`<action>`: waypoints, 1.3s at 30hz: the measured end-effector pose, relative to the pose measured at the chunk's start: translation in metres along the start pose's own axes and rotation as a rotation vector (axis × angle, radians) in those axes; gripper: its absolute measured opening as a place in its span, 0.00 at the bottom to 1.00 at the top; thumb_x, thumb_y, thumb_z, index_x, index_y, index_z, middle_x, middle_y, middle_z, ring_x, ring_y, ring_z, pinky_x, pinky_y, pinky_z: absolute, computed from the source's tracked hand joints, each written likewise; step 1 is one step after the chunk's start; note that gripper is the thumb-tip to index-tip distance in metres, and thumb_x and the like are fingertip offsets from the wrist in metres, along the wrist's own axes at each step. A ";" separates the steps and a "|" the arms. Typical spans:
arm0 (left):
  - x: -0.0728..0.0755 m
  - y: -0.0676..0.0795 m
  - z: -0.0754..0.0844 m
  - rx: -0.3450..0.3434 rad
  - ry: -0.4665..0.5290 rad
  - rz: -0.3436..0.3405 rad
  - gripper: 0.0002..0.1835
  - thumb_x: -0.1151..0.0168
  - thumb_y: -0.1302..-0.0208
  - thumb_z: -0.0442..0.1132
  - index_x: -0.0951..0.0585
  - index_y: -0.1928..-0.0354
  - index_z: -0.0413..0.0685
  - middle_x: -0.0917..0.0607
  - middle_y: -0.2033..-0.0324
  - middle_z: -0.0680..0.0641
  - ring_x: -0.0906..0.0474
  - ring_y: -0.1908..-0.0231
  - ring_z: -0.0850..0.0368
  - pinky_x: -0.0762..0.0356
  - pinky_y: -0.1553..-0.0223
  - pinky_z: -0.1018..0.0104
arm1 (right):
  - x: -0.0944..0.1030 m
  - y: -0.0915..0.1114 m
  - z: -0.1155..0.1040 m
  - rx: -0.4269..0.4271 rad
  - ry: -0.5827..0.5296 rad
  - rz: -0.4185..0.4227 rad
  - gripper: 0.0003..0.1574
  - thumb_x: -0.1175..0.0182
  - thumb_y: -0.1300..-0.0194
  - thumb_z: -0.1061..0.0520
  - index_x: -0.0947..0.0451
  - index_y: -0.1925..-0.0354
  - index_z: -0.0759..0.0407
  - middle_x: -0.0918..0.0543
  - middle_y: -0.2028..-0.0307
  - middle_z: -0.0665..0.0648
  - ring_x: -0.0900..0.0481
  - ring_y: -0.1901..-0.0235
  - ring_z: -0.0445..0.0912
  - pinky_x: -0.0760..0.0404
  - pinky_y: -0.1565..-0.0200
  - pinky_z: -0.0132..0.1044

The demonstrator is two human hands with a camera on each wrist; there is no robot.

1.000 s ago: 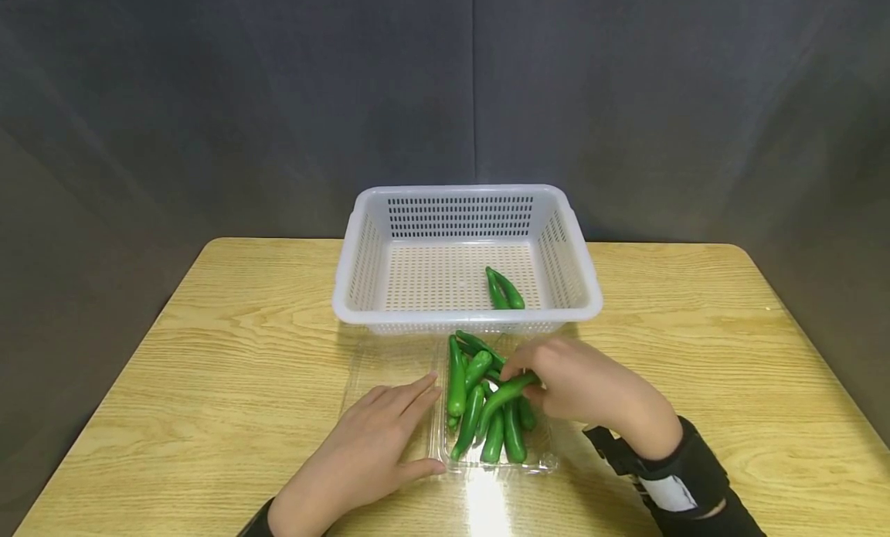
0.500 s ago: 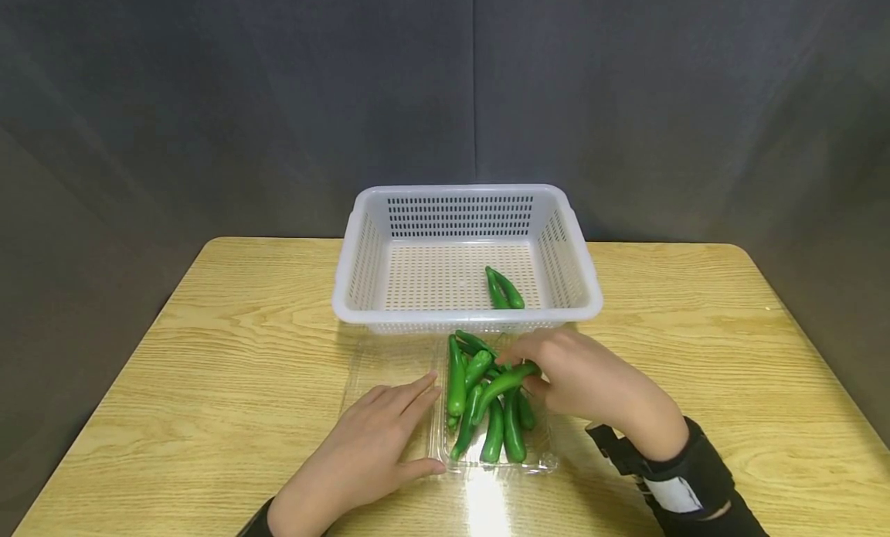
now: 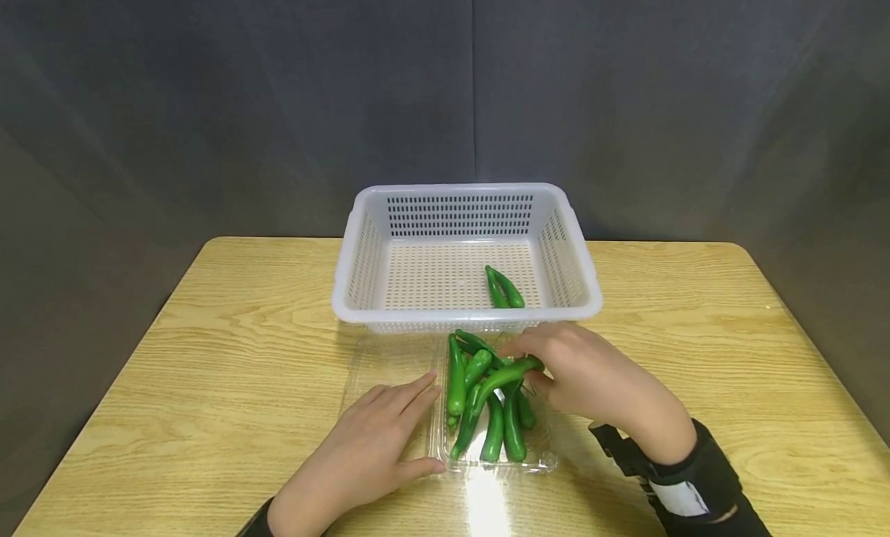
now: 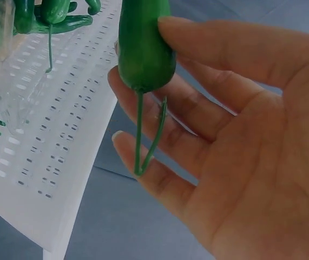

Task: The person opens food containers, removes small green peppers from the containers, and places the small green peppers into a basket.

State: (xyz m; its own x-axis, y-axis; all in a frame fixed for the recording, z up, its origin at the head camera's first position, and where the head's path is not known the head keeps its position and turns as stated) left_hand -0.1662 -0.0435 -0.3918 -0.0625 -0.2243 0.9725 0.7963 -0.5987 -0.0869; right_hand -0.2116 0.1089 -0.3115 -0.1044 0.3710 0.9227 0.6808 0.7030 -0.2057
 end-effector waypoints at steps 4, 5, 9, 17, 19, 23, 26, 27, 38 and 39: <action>0.000 0.000 0.000 0.001 0.004 -0.004 0.47 0.40 0.41 0.69 0.33 0.28 0.44 0.36 0.27 0.46 0.34 0.33 0.49 0.38 0.32 0.48 | 0.005 0.001 -0.003 0.027 0.009 0.037 0.26 0.33 0.50 0.76 0.15 0.54 0.56 0.14 0.60 0.49 0.18 0.59 0.41 0.17 0.54 0.39; -0.001 0.000 0.000 0.001 0.004 -0.004 0.47 0.40 0.41 0.69 0.33 0.28 0.44 0.36 0.27 0.46 0.34 0.33 0.49 0.38 0.32 0.48 | 0.007 0.001 -0.004 0.036 0.014 0.050 0.25 0.33 0.50 0.76 0.15 0.55 0.56 0.14 0.60 0.49 0.18 0.60 0.41 0.17 0.55 0.39; -0.001 0.000 0.000 0.001 0.002 -0.004 0.47 0.39 0.41 0.68 0.33 0.28 0.44 0.36 0.27 0.46 0.34 0.33 0.49 0.38 0.32 0.48 | 0.015 0.000 -0.008 0.078 0.051 0.125 0.21 0.31 0.48 0.73 0.15 0.56 0.56 0.14 0.62 0.48 0.17 0.59 0.42 0.18 0.53 0.40; 0.000 0.001 0.001 -0.003 -0.004 0.001 0.47 0.39 0.40 0.68 0.32 0.29 0.43 0.35 0.28 0.46 0.34 0.33 0.49 0.38 0.32 0.48 | 0.031 0.000 -0.010 0.135 0.109 0.295 0.20 0.29 0.46 0.69 0.16 0.53 0.59 0.14 0.59 0.52 0.17 0.57 0.48 0.19 0.50 0.44; 0.000 0.001 0.001 -0.002 -0.004 -0.001 0.47 0.39 0.40 0.68 0.32 0.29 0.43 0.35 0.28 0.46 0.34 0.33 0.49 0.38 0.32 0.48 | 0.034 0.001 -0.009 0.137 0.122 0.320 0.21 0.30 0.47 0.69 0.17 0.53 0.60 0.14 0.59 0.54 0.17 0.58 0.49 0.19 0.50 0.45; 0.000 0.001 0.000 0.000 -0.002 -0.004 0.47 0.39 0.40 0.68 0.33 0.28 0.44 0.36 0.27 0.46 0.34 0.33 0.50 0.38 0.32 0.48 | 0.035 0.001 -0.007 0.135 0.140 0.342 0.23 0.31 0.48 0.71 0.17 0.52 0.61 0.14 0.58 0.55 0.18 0.56 0.50 0.19 0.49 0.46; 0.000 0.001 0.000 0.000 -0.001 -0.004 0.47 0.39 0.40 0.68 0.33 0.28 0.44 0.36 0.27 0.46 0.34 0.33 0.50 0.38 0.32 0.48 | 0.036 0.001 -0.005 0.131 0.138 0.353 0.22 0.31 0.47 0.71 0.18 0.51 0.61 0.14 0.57 0.56 0.18 0.55 0.51 0.20 0.48 0.46; 0.000 0.001 0.000 0.000 0.001 -0.004 0.47 0.39 0.40 0.68 0.33 0.28 0.44 0.36 0.27 0.46 0.34 0.33 0.50 0.38 0.32 0.48 | 0.036 0.001 -0.004 0.128 0.136 0.360 0.22 0.31 0.47 0.71 0.18 0.52 0.61 0.14 0.57 0.56 0.18 0.55 0.51 0.20 0.48 0.46; 0.000 0.001 0.001 -0.001 -0.004 0.000 0.47 0.39 0.40 0.68 0.33 0.28 0.44 0.36 0.27 0.47 0.35 0.32 0.50 0.38 0.32 0.49 | 0.042 0.002 0.006 0.105 0.138 0.451 0.20 0.30 0.45 0.69 0.18 0.52 0.62 0.14 0.57 0.57 0.16 0.56 0.52 0.17 0.52 0.46; 0.000 0.001 0.001 -0.002 -0.006 0.001 0.47 0.39 0.40 0.68 0.32 0.29 0.44 0.36 0.27 0.47 0.35 0.32 0.51 0.38 0.32 0.49 | 0.042 0.001 0.007 0.105 0.137 0.459 0.20 0.30 0.45 0.70 0.18 0.52 0.63 0.14 0.57 0.58 0.16 0.56 0.52 0.17 0.52 0.46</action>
State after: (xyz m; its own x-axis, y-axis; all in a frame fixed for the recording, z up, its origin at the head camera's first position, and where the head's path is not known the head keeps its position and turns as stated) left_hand -0.1653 -0.0434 -0.3920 -0.0580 -0.2201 0.9738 0.7953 -0.5997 -0.0882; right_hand -0.2200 0.1297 -0.2751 0.2908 0.5786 0.7620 0.5569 0.5453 -0.6265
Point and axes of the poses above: each hand's wrist, its own y-axis away from the middle knuckle, its own x-axis out of the back of the hand, z = x × y, the point moved 10 cm from there along -y, towards the middle knuckle
